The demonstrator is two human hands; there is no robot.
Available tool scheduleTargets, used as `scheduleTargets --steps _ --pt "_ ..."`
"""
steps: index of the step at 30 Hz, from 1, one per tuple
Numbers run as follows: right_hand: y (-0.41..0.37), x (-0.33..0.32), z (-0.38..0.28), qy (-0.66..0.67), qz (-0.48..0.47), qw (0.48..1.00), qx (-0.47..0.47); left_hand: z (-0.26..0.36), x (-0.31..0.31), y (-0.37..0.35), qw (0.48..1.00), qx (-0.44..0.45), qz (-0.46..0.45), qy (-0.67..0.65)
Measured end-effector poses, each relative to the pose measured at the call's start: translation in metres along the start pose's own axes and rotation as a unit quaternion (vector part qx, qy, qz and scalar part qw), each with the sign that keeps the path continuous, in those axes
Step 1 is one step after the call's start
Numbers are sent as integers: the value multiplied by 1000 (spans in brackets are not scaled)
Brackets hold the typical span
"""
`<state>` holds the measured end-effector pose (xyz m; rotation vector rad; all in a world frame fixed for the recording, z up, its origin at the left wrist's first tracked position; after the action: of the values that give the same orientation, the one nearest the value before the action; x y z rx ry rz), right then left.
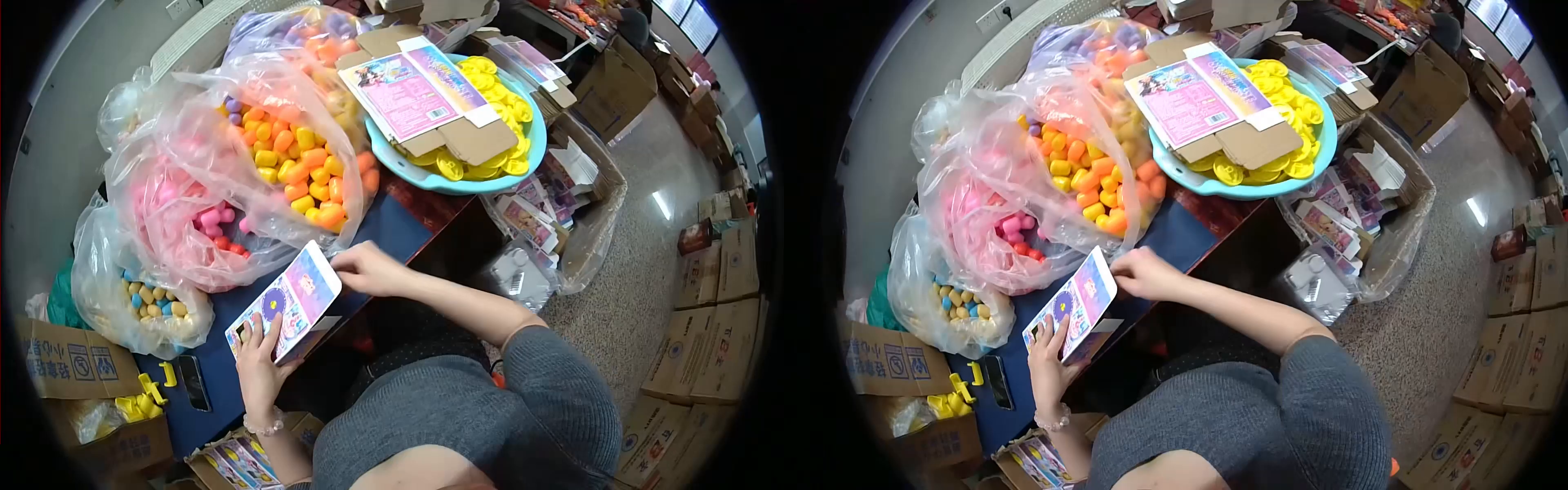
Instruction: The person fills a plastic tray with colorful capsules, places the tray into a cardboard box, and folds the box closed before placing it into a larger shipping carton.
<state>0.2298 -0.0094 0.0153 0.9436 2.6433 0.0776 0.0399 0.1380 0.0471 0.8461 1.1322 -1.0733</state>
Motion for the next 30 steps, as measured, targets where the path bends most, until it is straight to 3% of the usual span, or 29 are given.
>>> scheduleTargets --steps 1,2,3,4,5,6,8,10,11,13,14,15,17,18,19,20,23,25,27,30 --pt "-14 -50 -36 17 52 998 7 -4 0 1 1000 -1 -4 -6" --pt "-32 -110 -69 -48 158 985 -51 -2 -5 5 1000 -2 4 -8" --pt "-54 -171 -81 -61 277 959 -26 -1 -5 6 1000 -9 -8 -9" --pt "-77 -231 -102 -147 405 901 -52 0 -5 5 1000 -18 -23 -11" --pt "-83 -288 -105 -269 431 861 -31 1 -7 6 999 -25 -20 -14" --pt "-83 -332 -93 -383 410 825 69 2 -7 7 999 -30 -21 -14" --pt "-68 -399 -34 -489 316 808 87 2 -5 7 999 -34 -17 -17" --pt "-51 -432 31 -498 213 833 107 4 -6 7 999 -38 -8 -5" --pt "-47 -437 47 -555 183 807 93 1 -4 5 999 -47 -11 -2" --pt "-44 -444 55 -542 171 813 126 5 -5 4 999 -44 -4 -6" --pt "-50 -449 52 -535 215 811 96 5 -4 2 999 -35 9 -3" --pt "-52 -429 17 -554 231 785 151 4 -2 0 999 -36 13 -6" --pt "-63 -430 -2 -495 300 807 116 6 2 -2 999 -37 12 16" --pt "-67 -421 -7 -385 326 860 69 8 3 -4 999 -42 13 14" --pt "-53 -350 -64 -301 299 905 -35 8 4 -7 999 -45 14 13" --pt "-43 -289 -94 -207 283 935 -56 9 5 -8 999 -46 17 -1" --pt "-11 -113 -133 -252 57 935 -243 10 10 -13 999 -39 23 12" --pt "15 -15 -127 -236 -39 934 -265 9 10 -14 999 -39 21 10" --pt "29 55 -99 -354 -153 871 -304 4 7 -15 998 -49 30 1" --pt "30 102 -71 -388 -276 833 -280 1 6 -13 999 -24 28 -3"
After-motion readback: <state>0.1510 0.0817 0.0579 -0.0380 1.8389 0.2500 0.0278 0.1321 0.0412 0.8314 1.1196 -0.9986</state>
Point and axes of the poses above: each hand's wrist, its own y-axis towards the middle knuckle, its own x-axis out of the palm, z = x × y, the point moved 9 cm from there along y, towards the middle knuckle, and after that the axes turned 3 degrees about z, right-handed, at the moved point
